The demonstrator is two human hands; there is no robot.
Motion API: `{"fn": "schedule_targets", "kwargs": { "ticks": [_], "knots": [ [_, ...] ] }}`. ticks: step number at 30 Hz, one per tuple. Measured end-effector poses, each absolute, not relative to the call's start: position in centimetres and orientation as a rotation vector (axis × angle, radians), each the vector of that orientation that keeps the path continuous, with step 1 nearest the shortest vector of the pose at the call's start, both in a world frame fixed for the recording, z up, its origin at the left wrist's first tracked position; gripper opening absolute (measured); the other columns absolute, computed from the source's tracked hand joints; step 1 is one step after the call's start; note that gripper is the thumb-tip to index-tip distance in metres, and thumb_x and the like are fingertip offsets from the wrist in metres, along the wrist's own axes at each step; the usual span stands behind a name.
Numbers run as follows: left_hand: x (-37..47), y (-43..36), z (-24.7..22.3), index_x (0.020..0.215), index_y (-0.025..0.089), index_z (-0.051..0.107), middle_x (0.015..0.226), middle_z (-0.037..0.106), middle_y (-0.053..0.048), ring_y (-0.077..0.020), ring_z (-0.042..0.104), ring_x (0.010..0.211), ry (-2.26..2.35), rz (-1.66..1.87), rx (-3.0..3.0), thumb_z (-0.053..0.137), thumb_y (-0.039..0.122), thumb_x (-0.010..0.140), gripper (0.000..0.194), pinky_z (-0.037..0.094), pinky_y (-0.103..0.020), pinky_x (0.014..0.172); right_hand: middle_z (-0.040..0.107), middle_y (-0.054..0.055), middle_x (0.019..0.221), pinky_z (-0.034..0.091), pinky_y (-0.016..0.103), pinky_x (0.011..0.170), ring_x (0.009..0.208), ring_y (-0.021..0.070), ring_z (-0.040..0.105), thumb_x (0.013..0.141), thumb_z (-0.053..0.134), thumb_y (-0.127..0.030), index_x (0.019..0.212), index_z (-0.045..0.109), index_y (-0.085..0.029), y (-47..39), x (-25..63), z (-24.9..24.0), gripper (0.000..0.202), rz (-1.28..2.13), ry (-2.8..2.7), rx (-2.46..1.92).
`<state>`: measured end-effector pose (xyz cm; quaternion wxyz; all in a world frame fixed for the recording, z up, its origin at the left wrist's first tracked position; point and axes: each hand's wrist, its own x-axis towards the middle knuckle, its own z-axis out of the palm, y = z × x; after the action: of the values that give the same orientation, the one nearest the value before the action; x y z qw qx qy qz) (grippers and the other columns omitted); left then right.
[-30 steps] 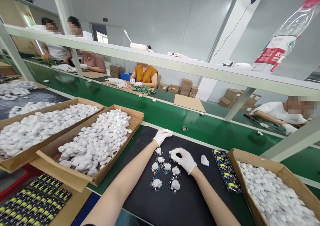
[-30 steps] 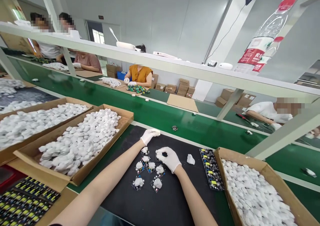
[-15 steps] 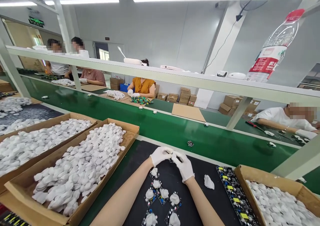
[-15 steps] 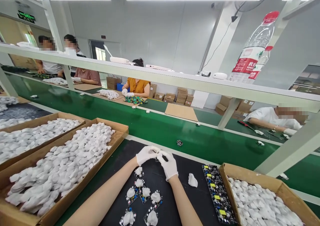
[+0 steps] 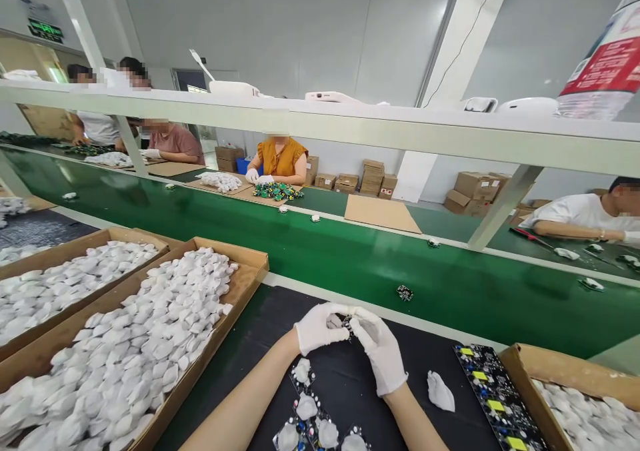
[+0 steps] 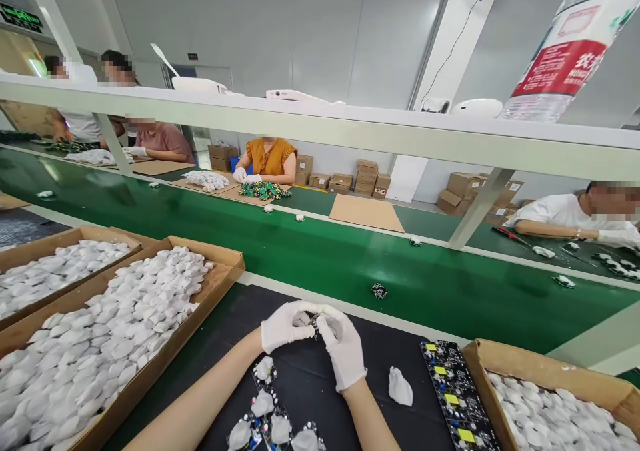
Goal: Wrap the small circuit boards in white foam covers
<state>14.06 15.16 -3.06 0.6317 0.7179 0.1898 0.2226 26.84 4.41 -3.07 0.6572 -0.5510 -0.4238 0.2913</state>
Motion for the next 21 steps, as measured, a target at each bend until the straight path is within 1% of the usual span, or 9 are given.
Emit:
{"fn": "schedule_targets", "kwargs": {
  "ticks": [4, 8, 11, 15, 19, 21],
  "knots": [
    [14.3, 15.2, -3.4, 0.102, 0.015, 0.066, 0.071, 0.057, 0.0, -0.0102, 0.051, 0.061, 0.456, 0.535, 1.634, 0.079, 0.041, 0.058, 0.053, 0.044, -0.024, 0.061, 0.068, 0.009, 0.115, 0.048, 0.047, 0.096, 0.107, 0.0283, 0.062, 0.071, 0.073, -0.038, 0.104, 0.067, -0.023, 4.2, 26.6, -2.4, 0.037, 0.731, -0.915, -1.186],
    [14.4, 15.1, -3.6, 0.103, 0.015, 0.065, 0.074, 0.059, -0.001, -0.0113, 0.053, 0.063, 0.438, 0.559, 1.586, 0.08, 0.04, 0.058, 0.054, 0.044, -0.025, 0.061, 0.065, 0.01, 0.12, 0.048, 0.046, 0.096, 0.109, 0.028, 0.061, 0.074, 0.07, -0.039, 0.107, 0.065, -0.023, 4.1, 26.6, -2.7, 0.037, 0.735, -0.936, -1.194],
    [14.4, 15.0, -3.5, 0.104, 0.016, 0.066, 0.076, 0.061, -0.002, -0.01, 0.052, 0.061, 0.418, 0.562, 1.571, 0.077, 0.041, 0.062, 0.051, 0.042, -0.024, 0.06, 0.068, 0.01, 0.112, 0.05, 0.046, 0.093, 0.102, 0.0276, 0.064, 0.075, 0.067, -0.038, 0.102, 0.067, -0.023, 4.1, 26.8, -3.4, 0.031, 0.679, -0.98, -1.238],
    [14.4, 15.0, -3.5, 0.106, 0.016, 0.065, 0.072, 0.059, 0.0, -0.0087, 0.047, 0.059, 0.447, 0.584, 1.619, 0.077, 0.04, 0.063, 0.051, 0.041, -0.022, 0.059, 0.071, 0.008, 0.1, 0.053, 0.043, 0.087, 0.093, 0.0269, 0.067, 0.074, 0.067, -0.038, 0.096, 0.068, -0.023, 4.2, 27.0, -3.9, 0.027, 0.602, -1.01, -1.302],
    [14.4, 14.9, -3.5, 0.113, 0.017, 0.061, 0.074, 0.057, 0.001, -0.0098, 0.048, 0.061, 0.458, 0.563, 1.726, 0.077, 0.035, 0.062, 0.057, 0.043, -0.023, 0.061, 0.069, 0.007, 0.099, 0.054, 0.04, 0.084, 0.093, 0.0254, 0.066, 0.075, 0.065, -0.038, 0.092, 0.07, -0.024, 4.2, 27.1, -3.7, 0.022, 0.578, -1.033, -1.322],
    [14.4, 14.9, -3.4, 0.108, 0.017, 0.063, 0.077, 0.058, 0.0, -0.0113, 0.05, 0.064, 0.462, 0.532, 1.791, 0.077, 0.032, 0.061, 0.051, 0.044, -0.024, 0.063, 0.068, 0.007, 0.096, 0.055, 0.037, 0.082, 0.091, 0.0246, 0.066, 0.076, 0.065, -0.037, 0.089, 0.071, -0.025, 4.1, 27.1, -3.6, 0.019, 0.57, -1.064, -1.325]
  ]
}}
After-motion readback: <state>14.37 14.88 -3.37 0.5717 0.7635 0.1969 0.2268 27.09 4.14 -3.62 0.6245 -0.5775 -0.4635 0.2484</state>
